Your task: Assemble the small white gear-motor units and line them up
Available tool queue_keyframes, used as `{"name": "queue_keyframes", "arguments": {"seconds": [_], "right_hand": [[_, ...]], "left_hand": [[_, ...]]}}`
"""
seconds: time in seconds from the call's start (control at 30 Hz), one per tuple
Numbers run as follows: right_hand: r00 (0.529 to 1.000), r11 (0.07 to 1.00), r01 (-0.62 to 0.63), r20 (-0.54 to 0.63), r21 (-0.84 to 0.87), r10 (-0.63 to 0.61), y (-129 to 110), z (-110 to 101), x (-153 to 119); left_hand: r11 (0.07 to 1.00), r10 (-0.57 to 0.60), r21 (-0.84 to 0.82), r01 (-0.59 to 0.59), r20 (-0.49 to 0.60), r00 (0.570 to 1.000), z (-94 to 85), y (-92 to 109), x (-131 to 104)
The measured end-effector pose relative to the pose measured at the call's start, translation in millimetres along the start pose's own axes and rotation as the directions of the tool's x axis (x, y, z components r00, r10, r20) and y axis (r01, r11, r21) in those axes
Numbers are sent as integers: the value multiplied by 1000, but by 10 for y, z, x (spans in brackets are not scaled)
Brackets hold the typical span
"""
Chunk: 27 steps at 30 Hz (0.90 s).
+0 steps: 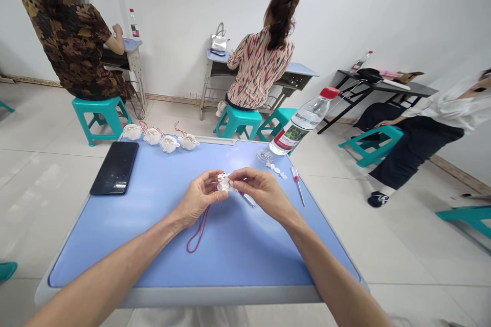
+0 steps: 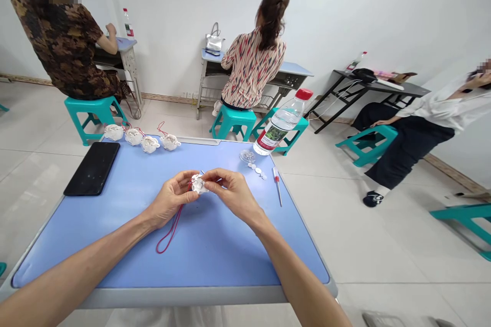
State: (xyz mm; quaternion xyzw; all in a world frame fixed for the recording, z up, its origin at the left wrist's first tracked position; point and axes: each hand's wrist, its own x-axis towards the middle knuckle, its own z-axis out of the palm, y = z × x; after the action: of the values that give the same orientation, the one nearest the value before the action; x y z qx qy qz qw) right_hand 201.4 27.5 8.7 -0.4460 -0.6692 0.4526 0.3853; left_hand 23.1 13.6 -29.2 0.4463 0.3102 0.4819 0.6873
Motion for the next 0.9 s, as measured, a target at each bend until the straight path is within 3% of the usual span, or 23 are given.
{"name": "queue_keyframes", "arguments": {"seconds": [0.9], "right_hand": [[999, 999, 50, -8, 6, -50, -12, -2, -1]], "left_hand": [[1000, -2, -15, 2, -8, 1000, 1, 15, -7]]}}
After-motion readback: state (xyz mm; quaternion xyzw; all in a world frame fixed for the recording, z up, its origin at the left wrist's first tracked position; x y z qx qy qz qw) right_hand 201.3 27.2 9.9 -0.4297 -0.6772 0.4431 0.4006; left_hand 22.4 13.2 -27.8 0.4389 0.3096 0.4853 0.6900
